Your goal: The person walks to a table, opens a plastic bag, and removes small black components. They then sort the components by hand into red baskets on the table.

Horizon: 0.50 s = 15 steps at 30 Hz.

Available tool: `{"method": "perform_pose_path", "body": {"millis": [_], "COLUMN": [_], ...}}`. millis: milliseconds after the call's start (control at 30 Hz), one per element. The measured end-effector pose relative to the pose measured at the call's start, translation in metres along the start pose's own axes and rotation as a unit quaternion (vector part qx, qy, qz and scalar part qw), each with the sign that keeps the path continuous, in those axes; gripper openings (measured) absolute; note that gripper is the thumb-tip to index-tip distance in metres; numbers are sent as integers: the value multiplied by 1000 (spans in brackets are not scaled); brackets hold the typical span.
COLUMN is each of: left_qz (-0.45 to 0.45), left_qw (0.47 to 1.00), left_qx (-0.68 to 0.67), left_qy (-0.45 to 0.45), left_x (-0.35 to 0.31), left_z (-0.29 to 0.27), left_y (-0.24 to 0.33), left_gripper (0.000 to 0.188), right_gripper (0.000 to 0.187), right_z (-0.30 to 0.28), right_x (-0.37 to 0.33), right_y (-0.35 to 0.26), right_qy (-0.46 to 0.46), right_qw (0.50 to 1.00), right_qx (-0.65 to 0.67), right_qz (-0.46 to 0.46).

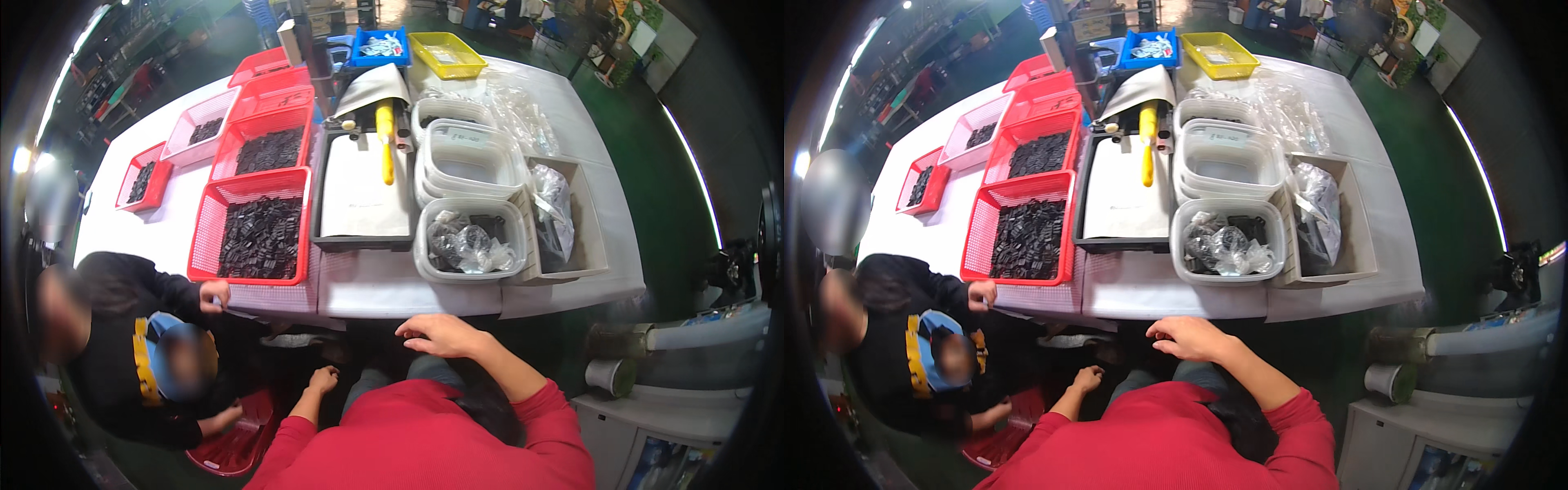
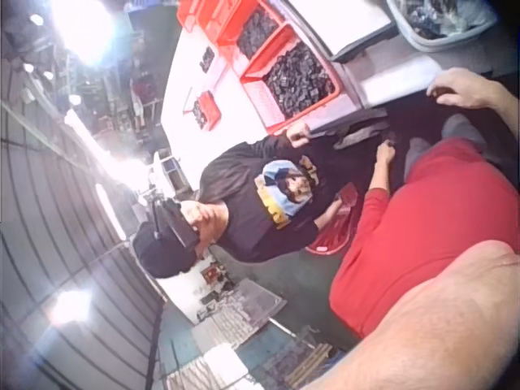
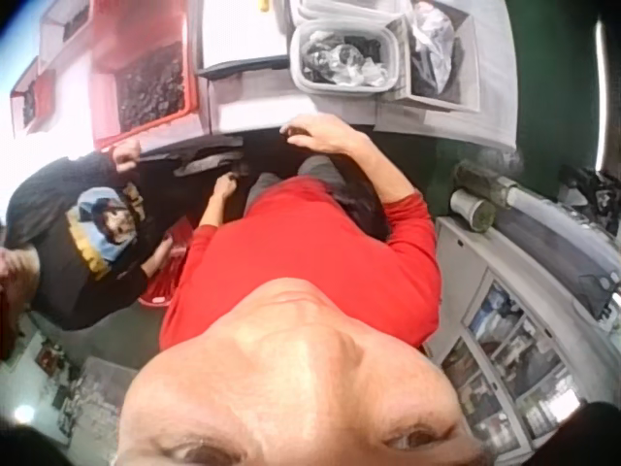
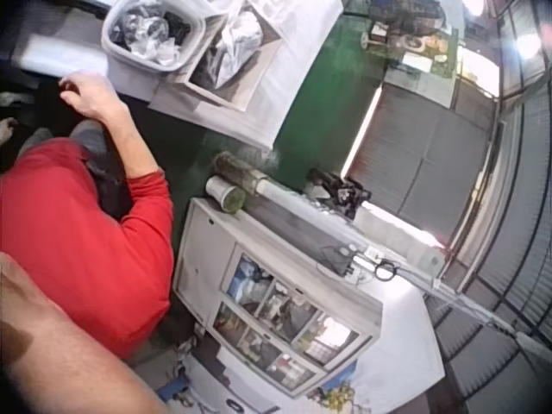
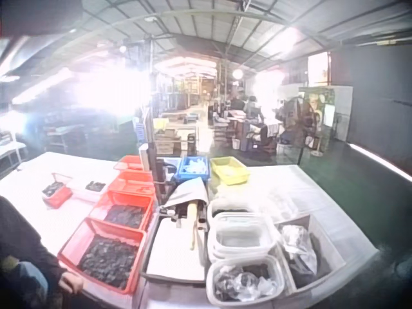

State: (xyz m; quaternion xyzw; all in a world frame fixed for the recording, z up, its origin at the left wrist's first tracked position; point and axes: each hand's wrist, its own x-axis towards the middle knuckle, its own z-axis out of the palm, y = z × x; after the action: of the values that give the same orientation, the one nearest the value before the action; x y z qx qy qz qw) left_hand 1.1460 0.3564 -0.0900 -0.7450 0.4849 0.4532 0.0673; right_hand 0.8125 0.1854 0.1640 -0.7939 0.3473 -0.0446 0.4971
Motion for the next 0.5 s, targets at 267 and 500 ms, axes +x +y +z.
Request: {"method": "perform_pose_path", "body": {"millis": [267, 500], "left_qz": [213, 95], "left_qw": [955, 926], "left_qx": [-6, 129], "left_qy": [207, 343], "left_x": [5, 55], "left_z": [-27, 40], "left_y": [165, 262], "left_gripper": [26, 33], "right_gripper": [21, 21], "right_z": [-204, -431], "right_x": [-94, -116], "right_y": [19, 210], "right_qy": [260, 382], "right_qw": [957, 914], "right_qx": [-91, -110], "right_qz": [-91, 85]}}
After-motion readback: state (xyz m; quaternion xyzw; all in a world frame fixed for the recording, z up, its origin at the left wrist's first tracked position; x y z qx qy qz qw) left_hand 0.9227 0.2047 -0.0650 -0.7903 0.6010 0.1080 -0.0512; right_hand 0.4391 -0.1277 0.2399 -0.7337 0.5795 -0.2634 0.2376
